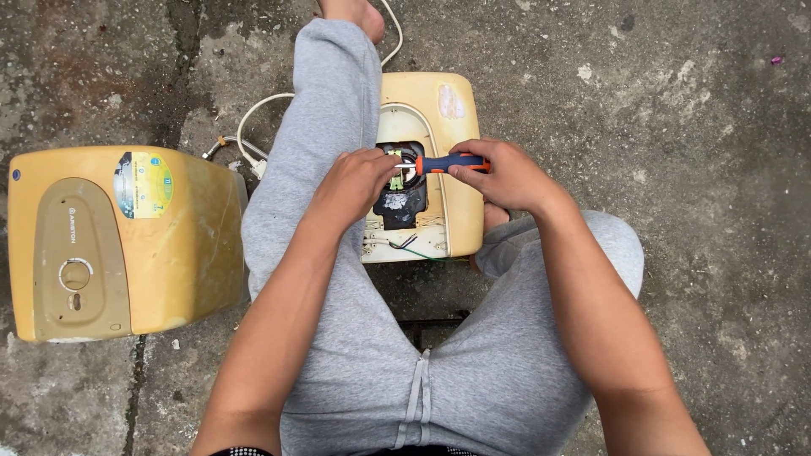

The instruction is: The person sits on the ground and uses a screwdriver to work on the internal components of a beige water heater. They manipulate wires and parts inside the open casing, occasionally pausing to adjust their position or the tool.

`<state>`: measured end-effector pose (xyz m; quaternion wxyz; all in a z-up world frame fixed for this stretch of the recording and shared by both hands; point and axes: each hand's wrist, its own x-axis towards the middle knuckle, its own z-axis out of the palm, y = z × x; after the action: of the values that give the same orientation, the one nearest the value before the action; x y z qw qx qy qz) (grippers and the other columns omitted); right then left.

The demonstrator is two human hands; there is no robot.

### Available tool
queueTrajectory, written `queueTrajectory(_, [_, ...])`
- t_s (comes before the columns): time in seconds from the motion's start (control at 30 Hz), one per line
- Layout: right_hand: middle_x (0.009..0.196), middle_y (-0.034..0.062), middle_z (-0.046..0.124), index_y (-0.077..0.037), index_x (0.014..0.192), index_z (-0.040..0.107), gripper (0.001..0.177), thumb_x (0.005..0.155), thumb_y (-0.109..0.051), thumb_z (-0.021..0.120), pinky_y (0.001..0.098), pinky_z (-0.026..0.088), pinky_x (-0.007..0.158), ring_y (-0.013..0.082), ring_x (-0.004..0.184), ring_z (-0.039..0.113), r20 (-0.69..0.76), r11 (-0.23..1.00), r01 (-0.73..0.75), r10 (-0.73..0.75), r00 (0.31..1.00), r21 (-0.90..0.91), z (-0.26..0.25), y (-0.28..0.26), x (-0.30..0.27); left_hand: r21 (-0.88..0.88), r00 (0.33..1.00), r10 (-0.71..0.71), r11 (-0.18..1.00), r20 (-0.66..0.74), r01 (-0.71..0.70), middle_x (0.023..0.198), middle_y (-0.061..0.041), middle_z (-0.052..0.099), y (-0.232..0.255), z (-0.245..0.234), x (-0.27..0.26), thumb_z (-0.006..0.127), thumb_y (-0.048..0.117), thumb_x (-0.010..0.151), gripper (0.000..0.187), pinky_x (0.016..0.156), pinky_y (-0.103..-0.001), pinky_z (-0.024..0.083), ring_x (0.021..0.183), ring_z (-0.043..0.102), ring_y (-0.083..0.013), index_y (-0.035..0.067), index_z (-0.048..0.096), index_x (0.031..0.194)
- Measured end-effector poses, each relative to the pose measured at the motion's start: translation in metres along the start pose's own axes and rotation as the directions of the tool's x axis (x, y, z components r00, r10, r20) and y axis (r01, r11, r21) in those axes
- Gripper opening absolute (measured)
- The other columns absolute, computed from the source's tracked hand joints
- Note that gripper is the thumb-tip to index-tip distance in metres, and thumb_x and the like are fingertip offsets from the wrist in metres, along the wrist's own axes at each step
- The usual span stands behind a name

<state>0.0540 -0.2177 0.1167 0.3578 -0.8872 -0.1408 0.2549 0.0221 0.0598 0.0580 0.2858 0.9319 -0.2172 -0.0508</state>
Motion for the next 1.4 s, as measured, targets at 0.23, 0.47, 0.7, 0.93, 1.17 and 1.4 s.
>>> queueTrajectory(0.23, [0.103,0.0202,0.05,0.006,0.127,0.063,0.043,0.088,0.001,0.08,0.0327,0.068,0.063,0.0276,0.079,0.073,-0.28,0.87,0.147,-0.011,0.96,0.47,0.012,0.013,0.024,-0.154,0.979,-0.19,0.968,0.074,0.199,0.093,-0.011,0.074,0.012,-0.001,-0.006,0.053,0.027,0.108,0.026,0.08,-0.044,0.054,0.091,0.073,-0.0343,0.015,0.071,0.12])
queueTrajectory(0.47, [0.122,0.0171,0.064,-0.002,0.145,0.047,0.06,0.09,0.012,0.067,0.0273,0.064,0.079,0.0158,0.091,0.065,-0.382,0.76,0.276,-0.039,0.923,0.589,0.022,0.01,0.051,-0.367,0.862,-0.497,0.787,0.097,0.495,0.071,-0.01,0.072,0.054,0.003,0.002,0.056,0.022,0.103,0.025,0.058,-0.037,0.054,0.06,0.068,-0.021,0.002,0.072,0.101])
queueTrajectory(0.7, [0.14,0.019,0.056,-0.009,0.154,0.039,0.064,0.096,0.009,0.062,0.0278,0.065,0.08,0.0156,0.095,0.063,-0.339,0.831,0.302,-0.147,0.929,0.467,0.024,0.0,0.061,-0.627,0.841,-0.52,0.608,0.149,0.487,0.082,-0.01,0.076,0.052,0.023,0.0,0.054,0.018,0.104,0.025,0.066,-0.028,0.061,0.072,0.075,-0.0147,-0.002,0.069,0.104])
queueTrajectory(0.93, [0.142,0.0206,0.053,-0.011,0.155,0.038,0.067,0.095,0.008,0.061,0.0259,0.062,0.067,0.0136,0.086,0.064,-0.274,0.848,0.311,-0.205,0.94,0.43,0.024,-0.011,0.073,-0.744,0.794,-0.542,0.404,0.275,0.533,0.091,-0.014,0.076,0.042,0.037,0.001,0.055,0.016,0.104,0.026,0.072,-0.027,0.065,0.081,0.077,-0.0177,-0.005,0.065,0.115])
queueTrajectory(1.17, [0.139,0.0185,0.056,-0.012,0.153,0.042,0.067,0.093,0.01,0.063,0.0259,0.062,0.069,0.0119,0.085,0.063,-0.286,0.813,0.342,-0.226,0.931,0.472,0.025,-0.006,0.078,-0.809,0.804,-0.51,0.306,0.306,0.502,0.099,-0.018,0.075,0.039,0.04,0.001,0.054,0.016,0.104,0.027,0.08,-0.029,0.065,0.092,0.077,-0.0218,-0.006,0.063,0.115])
queueTrajectory(1.4, [0.135,0.0172,0.058,-0.017,0.156,0.038,0.069,0.096,0.006,0.063,0.0261,0.062,0.07,0.0122,0.086,0.062,-0.234,0.834,0.337,-0.256,0.938,0.437,0.022,-0.008,0.088,-0.849,0.814,-0.466,0.211,0.347,0.484,0.117,-0.025,0.071,0.037,0.041,0.004,0.051,0.018,0.104,0.033,0.097,-0.035,0.062,0.113,0.074,-0.0297,-0.008,0.059,0.123])
